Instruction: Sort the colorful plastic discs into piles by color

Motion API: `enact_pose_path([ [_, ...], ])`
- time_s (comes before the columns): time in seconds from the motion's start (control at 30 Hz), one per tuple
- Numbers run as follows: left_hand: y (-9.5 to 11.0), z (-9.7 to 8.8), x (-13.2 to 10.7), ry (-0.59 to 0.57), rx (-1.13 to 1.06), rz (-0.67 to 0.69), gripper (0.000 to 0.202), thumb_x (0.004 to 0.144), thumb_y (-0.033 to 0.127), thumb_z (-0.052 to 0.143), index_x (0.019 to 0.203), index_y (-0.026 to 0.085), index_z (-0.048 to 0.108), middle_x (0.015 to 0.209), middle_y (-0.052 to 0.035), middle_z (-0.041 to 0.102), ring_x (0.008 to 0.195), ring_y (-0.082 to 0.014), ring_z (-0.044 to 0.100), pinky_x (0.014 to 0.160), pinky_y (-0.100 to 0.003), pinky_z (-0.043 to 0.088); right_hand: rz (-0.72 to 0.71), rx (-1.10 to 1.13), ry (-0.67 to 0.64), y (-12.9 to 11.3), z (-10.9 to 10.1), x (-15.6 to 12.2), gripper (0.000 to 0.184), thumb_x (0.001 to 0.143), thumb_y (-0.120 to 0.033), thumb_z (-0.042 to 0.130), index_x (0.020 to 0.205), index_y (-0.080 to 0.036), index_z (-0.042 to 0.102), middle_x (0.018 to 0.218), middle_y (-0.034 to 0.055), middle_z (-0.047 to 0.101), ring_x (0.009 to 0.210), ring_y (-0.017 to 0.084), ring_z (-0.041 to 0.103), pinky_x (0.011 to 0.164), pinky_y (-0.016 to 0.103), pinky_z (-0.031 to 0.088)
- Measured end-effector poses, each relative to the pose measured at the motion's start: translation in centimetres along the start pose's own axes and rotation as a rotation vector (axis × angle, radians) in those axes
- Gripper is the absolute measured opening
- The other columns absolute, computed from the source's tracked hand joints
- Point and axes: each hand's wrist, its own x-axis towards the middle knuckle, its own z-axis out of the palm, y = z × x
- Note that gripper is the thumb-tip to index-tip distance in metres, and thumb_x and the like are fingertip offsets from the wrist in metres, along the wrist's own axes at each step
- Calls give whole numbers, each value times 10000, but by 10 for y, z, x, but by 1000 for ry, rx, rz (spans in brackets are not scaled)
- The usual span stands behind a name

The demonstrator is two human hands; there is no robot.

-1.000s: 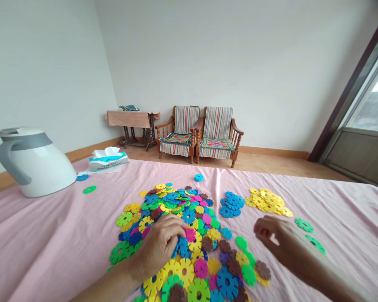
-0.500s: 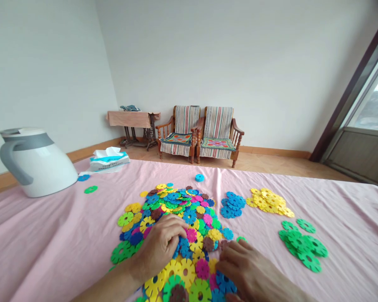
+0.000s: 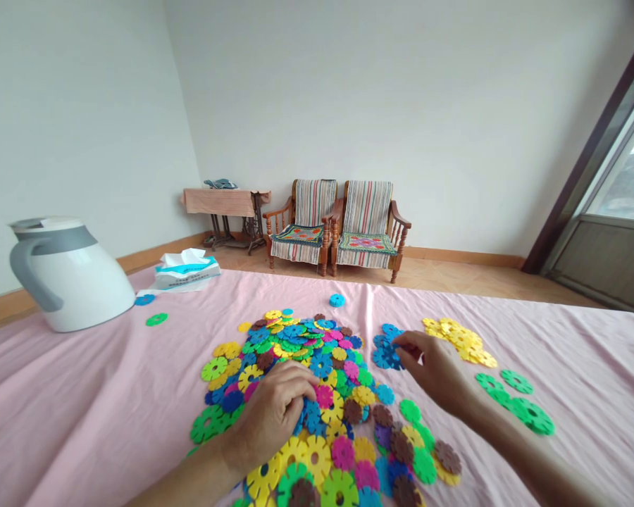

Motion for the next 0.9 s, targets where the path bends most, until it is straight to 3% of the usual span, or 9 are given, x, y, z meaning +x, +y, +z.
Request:
enact_pose_path([
  [0.17,-1,1,0,13,-19,16,353,762,-30,394,734,195,664,849,-32,716,883,-175,641,804,-325,523,161,-3,79,46,14,45,184,758,-208,477,791,-162,652,580,3,627,545,149,574,535,254,407],
  [0.3,-1,1,-1,14,-24,10,358,784,-29,387,734,192,664,856,-33,712,878,-170,638,791,-318,518,198,-10,127,55,21,48,231,773,-200,460,881,-138,655,762,69,688,651,172,621,607,281,439],
  [0.37,-1,1,-1,7,-23,7,350,796,-21,392,735,190,665,868,-37,714,886,-173,637,798,-322,515,163,0,114,44,26,37,248,795,-203,447,918,-127,648,828,88,684,684,175,618,646,298,446],
  [0.43,-2,0,-1,1,-21,4,349,808,-15,388,738,188,664,880,-41,715,891,-174,635,800,-323,514,85,36,51,22,31,18,229,810,-206,449,888,-145,655,774,55,668,669,162,600,643,283,445],
  [0.5,-3,0,-2,-8,-19,1,353,817,-13,384,748,190,664,895,-40,713,902,-172,632,805,-323,511,-23,96,-49,-8,34,-5,196,813,-197,468,820,-184,663,682,3,632,633,138,575,610,248,434],
  [0.57,-3,-1,-2,-16,-17,-6,344,820,-10,395,766,192,668,903,-36,708,915,-172,628,821,-326,505,-152,197,-203,-39,35,-27,191,803,-144,478,806,-192,663,734,4,631,660,128,568,615,238,426],
  [0.67,-3,-1,-1,-6,-10,-14,330,812,-11,407,777,189,667,905,-36,702,921,-174,623,836,-332,496,-214,196,-313,-75,35,-50,147,761,-142,540,823,-207,655,848,21,626,770,150,576,672,257,433],
  [0.8,-4,-1,-2,-3,-12,-21,336,797,-19,396,771,186,661,896,-35,698,924,-172,619,841,-329,493,-315,92,-449,-91,45,-55,339,642,-247,688,977,-212,647,1054,69,607,949,243,548,789,339,447],
  [0.9,-6,0,-3,-24,-13,-27,338,775,-24,401,783,189,664,901,-28,693,935,-169,612,854,-323,489,-302,36,-494,-93,55,-52,500,618,-281,711,1105,-218,616,1159,93,574,1039,281,511,877,380,433],
])
